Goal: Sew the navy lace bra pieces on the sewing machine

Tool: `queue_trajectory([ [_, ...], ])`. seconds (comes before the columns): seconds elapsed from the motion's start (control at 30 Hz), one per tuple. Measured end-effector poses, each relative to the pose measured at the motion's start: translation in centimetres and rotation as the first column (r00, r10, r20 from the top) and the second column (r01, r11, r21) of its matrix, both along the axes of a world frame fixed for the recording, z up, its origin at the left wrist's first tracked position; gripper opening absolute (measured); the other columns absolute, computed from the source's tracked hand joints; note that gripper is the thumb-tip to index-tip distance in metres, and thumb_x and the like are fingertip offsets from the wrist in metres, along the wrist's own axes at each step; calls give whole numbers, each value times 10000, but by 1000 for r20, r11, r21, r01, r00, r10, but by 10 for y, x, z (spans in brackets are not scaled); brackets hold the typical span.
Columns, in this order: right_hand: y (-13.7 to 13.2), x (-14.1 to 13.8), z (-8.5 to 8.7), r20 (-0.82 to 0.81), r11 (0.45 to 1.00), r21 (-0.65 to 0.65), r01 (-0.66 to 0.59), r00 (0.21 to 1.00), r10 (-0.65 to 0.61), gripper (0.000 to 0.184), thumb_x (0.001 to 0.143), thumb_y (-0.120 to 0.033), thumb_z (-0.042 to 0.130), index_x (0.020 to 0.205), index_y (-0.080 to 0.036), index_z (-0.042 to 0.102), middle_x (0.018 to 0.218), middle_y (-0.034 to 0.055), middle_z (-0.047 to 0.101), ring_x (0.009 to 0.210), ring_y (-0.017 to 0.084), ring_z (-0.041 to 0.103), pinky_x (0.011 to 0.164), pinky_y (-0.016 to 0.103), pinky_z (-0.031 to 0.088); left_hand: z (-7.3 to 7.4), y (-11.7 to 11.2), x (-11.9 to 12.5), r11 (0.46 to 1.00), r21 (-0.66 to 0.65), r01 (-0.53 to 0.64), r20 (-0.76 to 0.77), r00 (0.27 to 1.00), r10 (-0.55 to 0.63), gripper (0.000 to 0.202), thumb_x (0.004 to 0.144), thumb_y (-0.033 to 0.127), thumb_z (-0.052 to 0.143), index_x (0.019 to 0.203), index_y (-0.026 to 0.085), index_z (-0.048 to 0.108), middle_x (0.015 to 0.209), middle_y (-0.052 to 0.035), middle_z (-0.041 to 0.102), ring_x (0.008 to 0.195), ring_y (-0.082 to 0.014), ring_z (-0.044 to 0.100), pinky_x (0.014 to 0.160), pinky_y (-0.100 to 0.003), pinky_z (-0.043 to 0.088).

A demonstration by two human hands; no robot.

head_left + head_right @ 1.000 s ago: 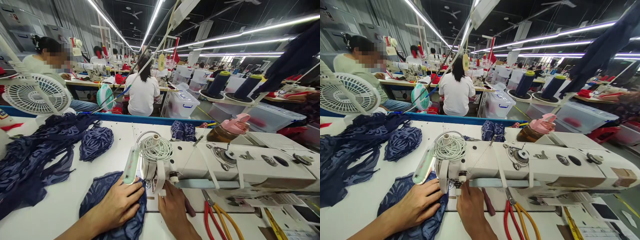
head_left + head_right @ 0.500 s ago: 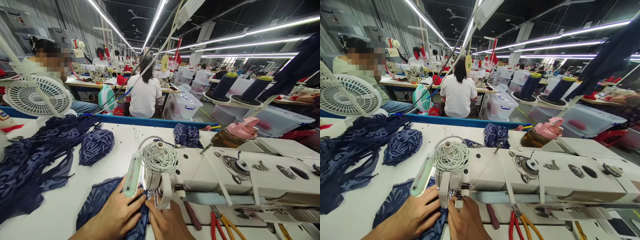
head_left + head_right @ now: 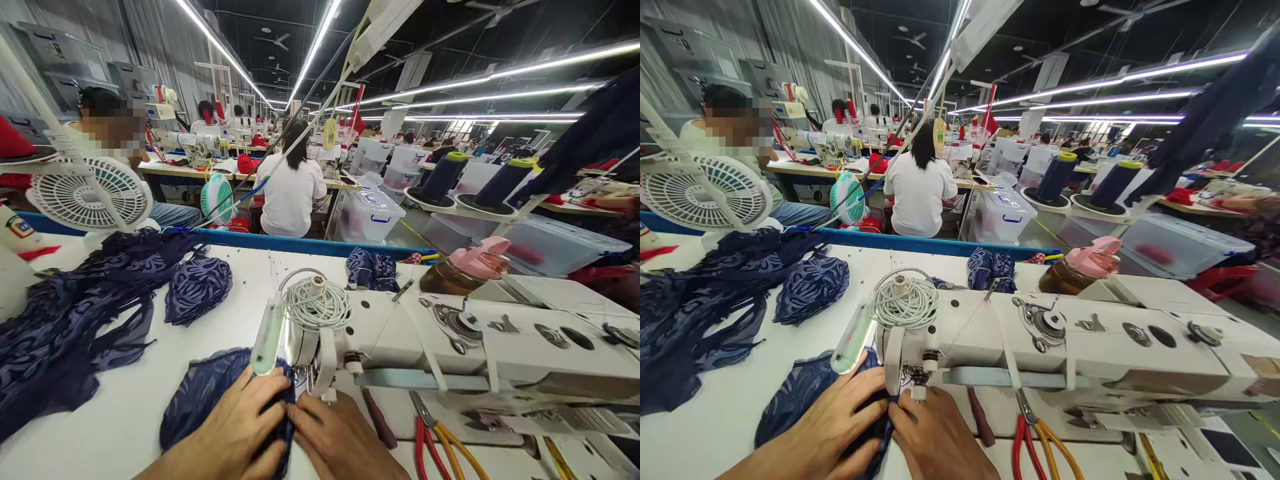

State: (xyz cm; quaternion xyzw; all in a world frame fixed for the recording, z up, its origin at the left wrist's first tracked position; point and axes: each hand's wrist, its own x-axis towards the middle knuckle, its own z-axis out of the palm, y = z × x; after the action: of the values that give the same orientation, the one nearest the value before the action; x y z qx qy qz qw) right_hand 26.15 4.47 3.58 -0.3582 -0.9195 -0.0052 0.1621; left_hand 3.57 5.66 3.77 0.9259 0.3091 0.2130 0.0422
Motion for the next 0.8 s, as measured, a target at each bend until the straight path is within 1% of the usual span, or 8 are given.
queue_trajectory([
  [0.07,1,-4,-10,10,1000,22,-19,1000,18,86,949,-161,539,998,-219,578,870,2,657,734,193,621,628,316,438,-7,-11,9,997,71,-21,8,1000,20,369,886,501,558,1068,182,596,1067,-94,661,1016,-269,619,1079,-516,427],
  [0.13,2,-7,-20,-13,998,68,-17,1000,17,166,955,-107,466,861,-213,553,761,1,610,644,185,583,559,316,383,-18,-19,21,979,161,-121,50,992,114,414,905,518,511,1070,146,583,960,-93,651,905,-266,616,1023,-510,465],
  [0.23,3,-6,-26,-112,999,43,20,994,-16,187,975,-116,432,880,-216,558,770,5,614,680,175,602,611,304,405,-32,-20,34,927,228,-298,155,951,267,206,935,168,412,1025,117,591,876,-101,619,796,-246,579,740,-394,534],
  [0.33,4,-4,-26,-199,996,46,82,977,-71,217,996,-150,430,1149,-210,571,864,29,667,803,190,650,756,318,446,-37,-15,36,919,228,-322,190,940,283,302,865,-24,343,885,147,591,774,-69,577,695,-218,515,614,-342,463],
  [0.43,7,-6,-26,-179,989,119,87,982,-64,316,977,-115,432,1266,-189,537,931,56,693,827,209,662,761,333,449,-36,-11,33,927,237,-292,212,946,244,323,871,-37,331,875,153,592,732,-43,549,675,-200,488,674,-365,460],
  [0.57,9,-11,-23,-154,993,108,55,987,-38,229,912,-44,465,1015,-205,591,845,14,668,694,182,625,611,306,417,-26,-9,27,941,222,-255,204,956,211,300,930,22,337,818,158,580,815,-69,602,781,-213,558,745,-376,472],
  [0.67,5,-10,-20,-150,997,77,32,988,-20,246,871,-22,487,1004,-204,583,857,7,663,713,172,631,633,292,441,-12,-5,14,980,171,-102,64,994,92,182,1003,280,488,1022,151,615,1095,-86,679,1093,-251,594,1060,-449,376],
  [0.8,-1,-5,-27,-184,998,13,56,982,-53,253,858,-46,512,1020,-220,595,862,0,664,770,164,657,768,289,494,1,-1,-6,994,110,13,-77,997,-5,453,990,481,542,1298,148,538,1217,-55,694,1181,-201,594,1189,-373,227],
])
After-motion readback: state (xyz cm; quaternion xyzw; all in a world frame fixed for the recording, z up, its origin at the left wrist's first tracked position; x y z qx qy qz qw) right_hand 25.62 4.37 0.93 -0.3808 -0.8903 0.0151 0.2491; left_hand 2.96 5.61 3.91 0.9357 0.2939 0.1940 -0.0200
